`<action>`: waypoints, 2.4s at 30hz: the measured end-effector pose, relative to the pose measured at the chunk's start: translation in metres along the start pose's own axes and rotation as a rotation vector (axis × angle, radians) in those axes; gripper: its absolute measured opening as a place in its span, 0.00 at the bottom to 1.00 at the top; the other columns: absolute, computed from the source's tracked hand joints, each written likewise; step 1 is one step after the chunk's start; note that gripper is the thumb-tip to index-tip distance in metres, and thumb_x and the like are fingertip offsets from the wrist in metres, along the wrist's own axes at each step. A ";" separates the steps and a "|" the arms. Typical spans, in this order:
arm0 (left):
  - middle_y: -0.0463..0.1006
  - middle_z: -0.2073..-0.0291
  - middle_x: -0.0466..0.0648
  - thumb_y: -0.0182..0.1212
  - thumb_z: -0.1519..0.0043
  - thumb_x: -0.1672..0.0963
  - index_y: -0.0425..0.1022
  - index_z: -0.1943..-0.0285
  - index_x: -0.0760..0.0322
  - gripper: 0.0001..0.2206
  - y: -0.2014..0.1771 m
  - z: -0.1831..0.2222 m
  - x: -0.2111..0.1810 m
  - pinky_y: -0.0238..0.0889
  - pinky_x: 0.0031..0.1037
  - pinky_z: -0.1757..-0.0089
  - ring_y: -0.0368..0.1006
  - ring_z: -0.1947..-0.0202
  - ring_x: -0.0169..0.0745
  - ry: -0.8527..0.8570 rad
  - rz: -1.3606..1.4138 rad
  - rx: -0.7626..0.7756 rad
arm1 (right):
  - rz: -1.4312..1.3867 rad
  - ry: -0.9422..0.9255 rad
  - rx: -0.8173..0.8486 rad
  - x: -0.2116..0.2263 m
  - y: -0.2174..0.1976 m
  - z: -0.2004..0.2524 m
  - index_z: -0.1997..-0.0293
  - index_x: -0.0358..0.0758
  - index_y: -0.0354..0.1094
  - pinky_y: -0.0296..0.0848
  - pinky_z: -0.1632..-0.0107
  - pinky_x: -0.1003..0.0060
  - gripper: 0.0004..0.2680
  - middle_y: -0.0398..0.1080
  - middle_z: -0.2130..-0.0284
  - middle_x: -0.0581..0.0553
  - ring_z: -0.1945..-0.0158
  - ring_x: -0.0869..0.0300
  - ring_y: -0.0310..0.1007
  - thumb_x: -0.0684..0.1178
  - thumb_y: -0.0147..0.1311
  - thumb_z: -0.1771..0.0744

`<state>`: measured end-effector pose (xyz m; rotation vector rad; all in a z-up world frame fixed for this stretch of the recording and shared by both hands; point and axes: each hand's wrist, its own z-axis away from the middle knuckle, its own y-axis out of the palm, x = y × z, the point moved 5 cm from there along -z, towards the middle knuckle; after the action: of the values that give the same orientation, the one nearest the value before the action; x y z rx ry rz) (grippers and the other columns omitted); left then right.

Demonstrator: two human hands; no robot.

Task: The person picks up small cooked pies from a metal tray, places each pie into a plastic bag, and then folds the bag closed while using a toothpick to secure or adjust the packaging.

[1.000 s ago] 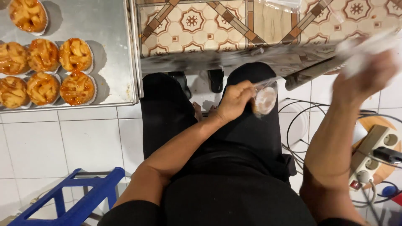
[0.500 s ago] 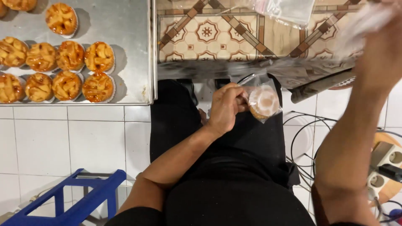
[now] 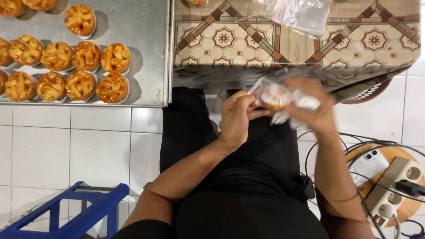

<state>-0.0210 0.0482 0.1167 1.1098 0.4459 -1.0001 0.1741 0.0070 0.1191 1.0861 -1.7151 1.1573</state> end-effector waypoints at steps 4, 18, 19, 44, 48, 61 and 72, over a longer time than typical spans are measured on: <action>0.69 0.71 0.49 0.47 0.34 0.62 0.67 0.67 0.68 0.08 -0.001 0.006 -0.025 0.78 0.36 0.56 0.71 0.73 0.37 0.106 0.119 0.277 | -0.162 0.142 -0.238 -0.014 -0.060 -0.060 0.51 0.37 0.70 0.77 0.43 0.69 0.10 0.74 0.47 0.40 0.46 0.59 0.75 0.31 0.50 0.34; 0.73 0.38 0.57 0.51 0.34 0.63 0.73 0.66 0.80 0.09 -0.005 0.021 -0.064 0.72 0.21 0.57 0.69 0.66 0.30 0.232 -0.063 0.324 | 0.413 -0.437 -0.343 0.069 -0.061 -0.104 0.36 0.30 0.66 0.70 0.43 0.43 0.15 0.67 0.40 0.31 0.43 0.40 0.63 0.23 0.56 0.28; 0.73 0.38 0.57 0.51 0.34 0.63 0.73 0.66 0.80 0.09 -0.005 0.023 -0.066 0.72 0.21 0.57 0.69 0.66 0.30 0.227 -0.062 0.328 | 0.418 -0.435 -0.346 0.062 -0.064 -0.101 0.36 0.30 0.66 0.70 0.43 0.43 0.15 0.67 0.40 0.31 0.43 0.40 0.63 0.23 0.56 0.28; 0.72 0.55 0.52 0.63 0.37 0.61 0.70 0.51 0.70 0.09 0.039 0.114 -0.152 0.67 0.27 0.53 0.68 0.56 0.41 0.778 -0.663 0.412 | 0.300 -0.383 -0.097 0.163 0.040 0.015 0.40 0.25 0.65 0.70 0.34 0.48 0.25 0.67 0.42 0.27 0.39 0.39 0.68 0.39 0.59 0.44; 0.66 0.79 0.37 0.61 0.37 0.54 0.72 0.68 0.64 0.10 0.029 0.110 -0.124 0.51 0.15 0.75 0.56 0.78 0.21 0.315 -0.576 0.466 | 0.568 -0.591 -0.213 0.158 0.040 0.021 0.42 0.25 0.65 0.69 0.38 0.37 0.20 0.57 0.40 0.23 0.38 0.32 0.62 0.45 0.64 0.37; 0.81 0.80 0.50 0.65 0.48 0.57 0.82 0.70 0.60 0.03 -0.039 0.012 0.060 0.70 0.39 0.69 0.80 0.72 0.55 0.245 -0.995 0.185 | 0.881 -0.138 -0.335 0.056 0.063 0.104 0.46 0.24 0.64 0.73 0.53 0.43 0.24 0.58 0.45 0.18 0.55 0.30 0.69 0.41 0.70 0.44; 0.79 0.80 0.47 0.60 0.39 0.62 0.82 0.66 0.63 0.06 -0.043 -0.004 0.078 0.67 0.25 0.72 0.74 0.75 0.29 0.309 -0.719 0.476 | 0.495 -0.288 -0.104 0.019 0.048 0.082 0.55 0.33 0.77 0.73 0.48 0.55 0.08 0.72 0.55 0.36 0.52 0.45 0.73 0.34 0.59 0.36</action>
<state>-0.0166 0.0136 0.0341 1.5901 0.9294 -1.6243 0.1114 -0.0648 0.1000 0.8139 -2.3336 1.2274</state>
